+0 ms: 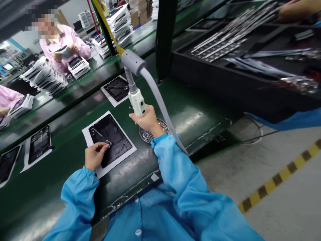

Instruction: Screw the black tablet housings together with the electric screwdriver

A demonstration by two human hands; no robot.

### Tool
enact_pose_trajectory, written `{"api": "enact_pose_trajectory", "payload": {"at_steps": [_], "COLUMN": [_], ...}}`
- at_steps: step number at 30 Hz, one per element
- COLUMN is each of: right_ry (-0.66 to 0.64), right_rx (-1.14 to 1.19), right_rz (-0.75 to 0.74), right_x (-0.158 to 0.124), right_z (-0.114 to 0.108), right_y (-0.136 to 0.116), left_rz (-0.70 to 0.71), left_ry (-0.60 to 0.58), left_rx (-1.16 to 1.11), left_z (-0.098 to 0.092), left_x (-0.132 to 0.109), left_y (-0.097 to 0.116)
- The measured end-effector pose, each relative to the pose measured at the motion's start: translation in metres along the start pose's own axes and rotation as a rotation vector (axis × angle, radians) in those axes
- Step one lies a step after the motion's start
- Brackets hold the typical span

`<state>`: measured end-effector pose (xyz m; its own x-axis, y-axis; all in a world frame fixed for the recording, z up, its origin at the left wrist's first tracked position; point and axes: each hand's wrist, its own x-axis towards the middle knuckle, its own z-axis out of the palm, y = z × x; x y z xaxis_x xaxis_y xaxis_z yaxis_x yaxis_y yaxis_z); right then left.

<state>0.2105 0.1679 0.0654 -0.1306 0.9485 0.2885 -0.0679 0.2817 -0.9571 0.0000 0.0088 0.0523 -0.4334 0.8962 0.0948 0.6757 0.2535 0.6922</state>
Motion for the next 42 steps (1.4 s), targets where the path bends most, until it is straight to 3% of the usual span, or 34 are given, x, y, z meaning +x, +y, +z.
{"api": "enact_pose_trajectory", "payload": {"at_steps": [3,8,13,18,29,37,42], "right_ry": [0.048,0.069,0.043,0.061,0.036,-0.03,-0.196], "right_rx": [-0.012,0.004,-0.023,-0.004,-0.052,0.051,0.137], "right_rz": [-0.032,-0.094,-0.105,-0.106,-0.144,-0.123,-0.008], "right_x": [-0.003,-0.007,-0.011,-0.012,-0.014,-0.033,-0.057], "right_z": [-0.001,-0.002,0.0,0.0,0.0,0.016,0.053], "right_y": [-0.002,-0.004,-0.009,-0.009,-0.009,-0.021,-0.033], "left_rz": [-0.02,-0.068,-0.024,0.065,0.023,0.416,0.472], "left_ry": [-0.032,-0.184,-0.303,-0.286,-0.353,-0.324,-0.201], "left_rx": [-0.044,-0.099,0.05,0.2,0.309,0.476,0.525], "left_z": [0.002,0.01,0.014,0.014,0.018,0.006,0.014], "left_x": [-0.009,-0.028,-0.032,-0.026,-0.021,-0.049,-0.043], "left_y": [0.006,0.014,0.02,0.02,0.024,0.013,0.005]}}
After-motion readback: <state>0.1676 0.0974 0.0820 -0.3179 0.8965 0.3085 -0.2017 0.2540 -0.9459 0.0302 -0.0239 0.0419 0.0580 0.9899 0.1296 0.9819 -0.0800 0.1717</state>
